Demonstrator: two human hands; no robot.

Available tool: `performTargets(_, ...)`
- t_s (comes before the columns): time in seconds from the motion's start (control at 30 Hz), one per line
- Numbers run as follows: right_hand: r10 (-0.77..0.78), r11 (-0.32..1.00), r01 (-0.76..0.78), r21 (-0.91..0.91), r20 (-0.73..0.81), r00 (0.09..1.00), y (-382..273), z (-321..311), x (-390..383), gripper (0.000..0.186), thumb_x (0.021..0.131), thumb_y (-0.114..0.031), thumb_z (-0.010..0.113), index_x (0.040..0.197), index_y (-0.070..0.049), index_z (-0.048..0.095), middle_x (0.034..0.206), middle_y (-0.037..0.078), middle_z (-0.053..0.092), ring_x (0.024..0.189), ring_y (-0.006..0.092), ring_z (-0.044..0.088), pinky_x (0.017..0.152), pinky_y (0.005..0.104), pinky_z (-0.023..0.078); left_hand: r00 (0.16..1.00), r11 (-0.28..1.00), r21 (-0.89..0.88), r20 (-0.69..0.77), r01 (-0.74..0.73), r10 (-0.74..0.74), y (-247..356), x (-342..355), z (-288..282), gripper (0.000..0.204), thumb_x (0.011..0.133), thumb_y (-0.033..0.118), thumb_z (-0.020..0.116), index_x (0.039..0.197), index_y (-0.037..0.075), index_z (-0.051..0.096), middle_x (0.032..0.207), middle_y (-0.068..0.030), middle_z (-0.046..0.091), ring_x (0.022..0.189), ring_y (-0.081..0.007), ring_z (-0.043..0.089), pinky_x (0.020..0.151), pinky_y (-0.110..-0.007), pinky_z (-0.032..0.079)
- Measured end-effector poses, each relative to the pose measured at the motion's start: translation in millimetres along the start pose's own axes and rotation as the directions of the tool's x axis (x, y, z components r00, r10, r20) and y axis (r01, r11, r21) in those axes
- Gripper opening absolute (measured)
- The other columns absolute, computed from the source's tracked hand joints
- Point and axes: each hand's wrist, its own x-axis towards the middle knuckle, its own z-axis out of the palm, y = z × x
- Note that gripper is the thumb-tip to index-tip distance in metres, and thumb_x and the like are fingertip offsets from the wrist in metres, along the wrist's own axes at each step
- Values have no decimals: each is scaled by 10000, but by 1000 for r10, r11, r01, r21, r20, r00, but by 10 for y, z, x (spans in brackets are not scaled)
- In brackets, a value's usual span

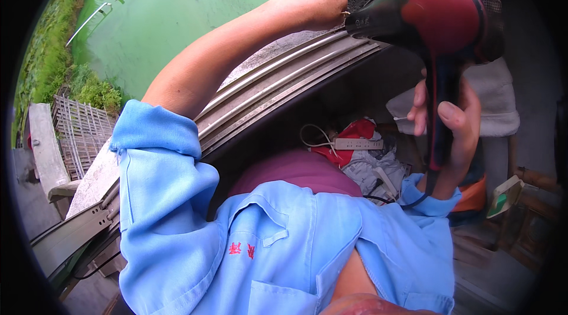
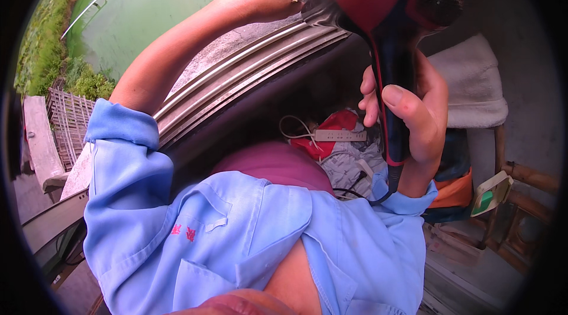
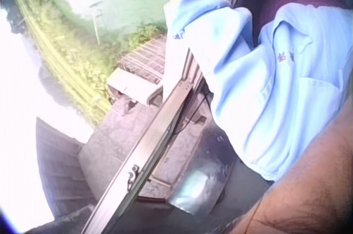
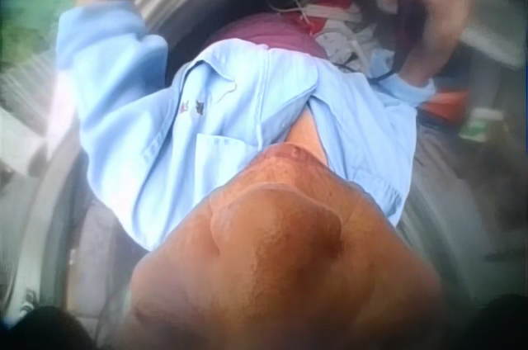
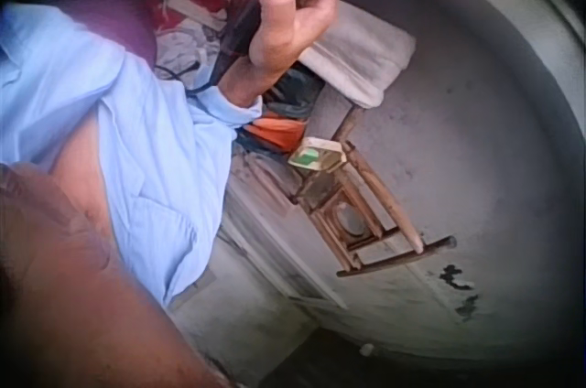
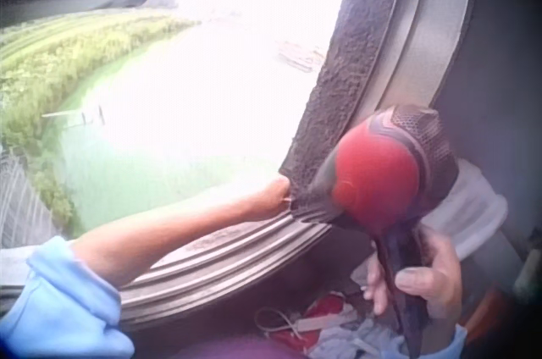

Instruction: The person uses a red and black heat gun to apply heat to the upper track of a window frame. They simultaneously use a thin metal tool to scrape and adjust the track while the heat is applied. The person works along the length of the window frame, moving the heat gun and tool in coordination.

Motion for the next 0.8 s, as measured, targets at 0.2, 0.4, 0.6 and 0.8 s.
performTargets(0.2,8,1000,-7,28,-42,999,47,-23,73,560,711,-263,579,1088,134,460,809,184,576,531,160,557,610,284,494,980,1000,10,199,21,-23,-63,-285,-234,251,804,240,554,705,25,635,653,-178,608,641,-334,613,643,-424,492)
performTargets(0.4,-13,999,16,31,-101,995,47,-118,84,612,706,-288,588,1114,144,443,816,190,570,518,160,553,603,288,499,986,988,-104,130,117,-103,-234,-467,-509,346,889,314,576,714,19,620,586,-138,562,570,-269,572,603,-378,475)
performTargets(0.6,5,1000,-4,10,-64,998,40,-29,246,641,701,-305,600,1124,148,436,817,190,571,514,160,554,601,289,500,999,983,-179,-9,46,-48,-330,-122,15,352,901,347,550,733,46,620,595,-118,561,568,-274,559,592,-386,468)
performTargets(0.8,46,999,-47,-1,-101,994,67,-17,284,662,691,-320,621,1133,135,434,811,187,572,512,159,551,604,290,499,894,990,-137,448,42,24,-443,-139,-276,284,857,244,567,680,24,597,546,-125,513,501,-229,487,538,-377,420)
